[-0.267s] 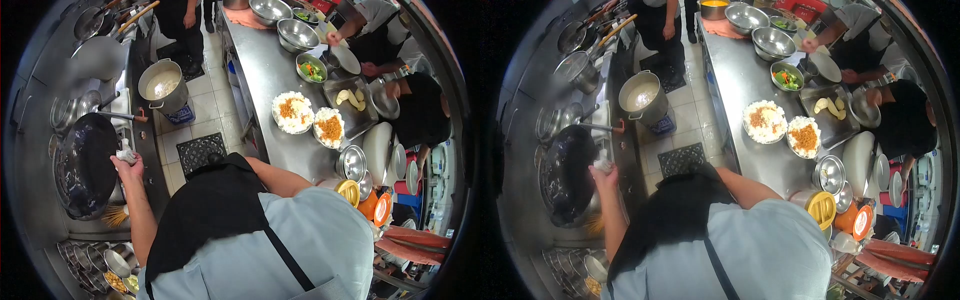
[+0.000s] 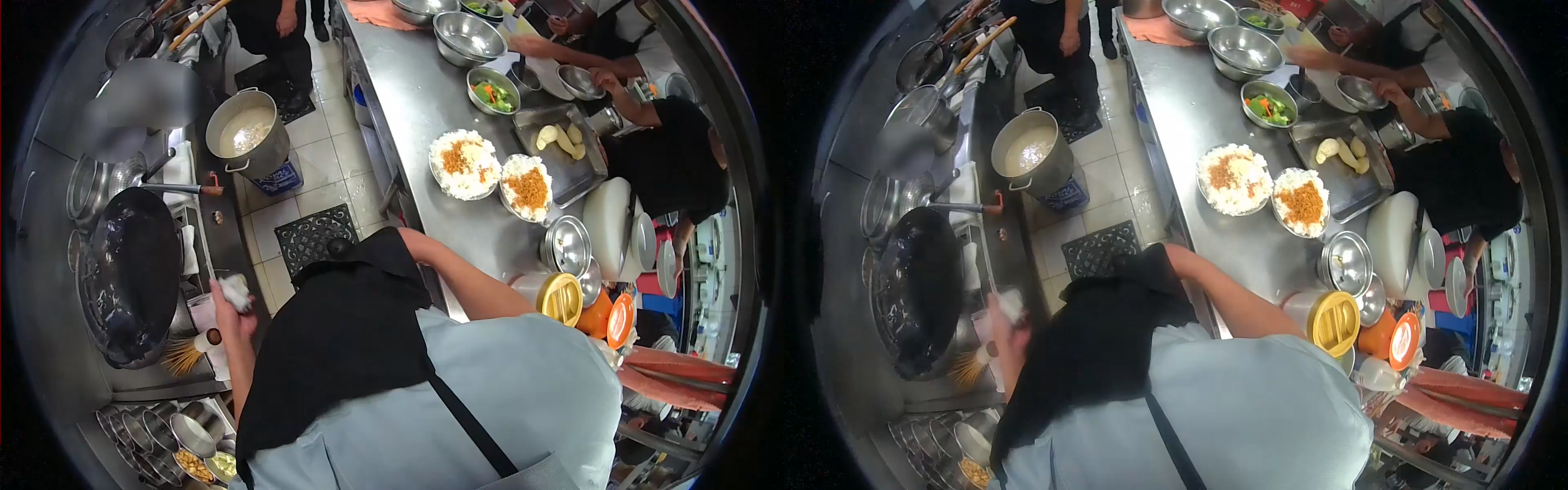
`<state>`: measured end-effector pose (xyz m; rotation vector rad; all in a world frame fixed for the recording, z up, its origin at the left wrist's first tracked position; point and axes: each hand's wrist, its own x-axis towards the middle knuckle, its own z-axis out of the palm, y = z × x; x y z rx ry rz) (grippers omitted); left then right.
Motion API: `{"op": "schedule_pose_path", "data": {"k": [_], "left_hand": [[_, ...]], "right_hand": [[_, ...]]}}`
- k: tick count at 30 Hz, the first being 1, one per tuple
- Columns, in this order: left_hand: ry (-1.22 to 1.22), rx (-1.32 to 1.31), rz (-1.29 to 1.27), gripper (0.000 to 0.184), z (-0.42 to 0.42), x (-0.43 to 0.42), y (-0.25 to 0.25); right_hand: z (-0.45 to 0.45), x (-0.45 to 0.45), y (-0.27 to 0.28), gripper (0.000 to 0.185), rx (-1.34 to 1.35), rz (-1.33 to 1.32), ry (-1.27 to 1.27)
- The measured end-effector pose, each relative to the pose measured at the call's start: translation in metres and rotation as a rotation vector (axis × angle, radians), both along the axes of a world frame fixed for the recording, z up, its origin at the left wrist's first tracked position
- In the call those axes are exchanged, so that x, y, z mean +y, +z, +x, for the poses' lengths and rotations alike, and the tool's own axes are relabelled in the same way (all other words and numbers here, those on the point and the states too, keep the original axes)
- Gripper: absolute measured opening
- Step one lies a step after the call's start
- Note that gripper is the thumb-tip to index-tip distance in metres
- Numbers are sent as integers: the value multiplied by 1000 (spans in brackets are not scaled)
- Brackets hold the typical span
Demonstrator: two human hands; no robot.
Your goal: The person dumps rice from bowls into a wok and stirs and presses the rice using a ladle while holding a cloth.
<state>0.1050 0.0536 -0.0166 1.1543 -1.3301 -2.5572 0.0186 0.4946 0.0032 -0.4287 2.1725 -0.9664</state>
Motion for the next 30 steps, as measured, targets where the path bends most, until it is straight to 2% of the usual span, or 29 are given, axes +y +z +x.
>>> {"op": "schedule_pose_path", "data": {"k": [1,3,4,6,8,9,11,12,16,21,24,26,27,30], "left_hand": [[-91,-33,21,49,15,-6,-19],[-115,-156,-142,52,36,15,-21],[-222,-221,-364,55,46,12,-28],[-439,-338,-812,60,67,0,-62],[-356,-345,-633,63,85,-31,-148],[-313,-348,-544,65,87,-41,-173],[-357,-337,-500,67,85,-49,-187],[-359,-324,-499,66,87,-51,-196],[-372,-251,-621,62,72,-14,-141],[-472,-279,-548,58,67,-5,-110],[-475,-221,-497,59,70,-8,-118],[-430,-208,-455,61,72,-15,-143],[-404,-236,-428,63,71,-21,-157],[-406,-323,-494,69,71,-22,-160]], "right_hand": [[5,11,11,28,66,31,-13],[21,30,15,27,-276,-154,-535],[30,38,16,26,-446,-248,-796],[46,57,13,24,-435,-505,-1083],[55,79,6,21,-382,-688,-1307],[55,85,7,23,-332,-757,-1360],[54,93,16,29,-227,-895,-1457],[50,92,22,21,-212,-910,-1559],[49,98,29,22,-65,-966,-1794],[49,143,4,23,76,-1144,-2013],[41,151,0,22,152,-1194,-2055],[32,152,2,21,198,-1218,-2101],[28,149,4,21,216,-1231,-2131],[22,156,3,21,270,-1256,-2144]]}}
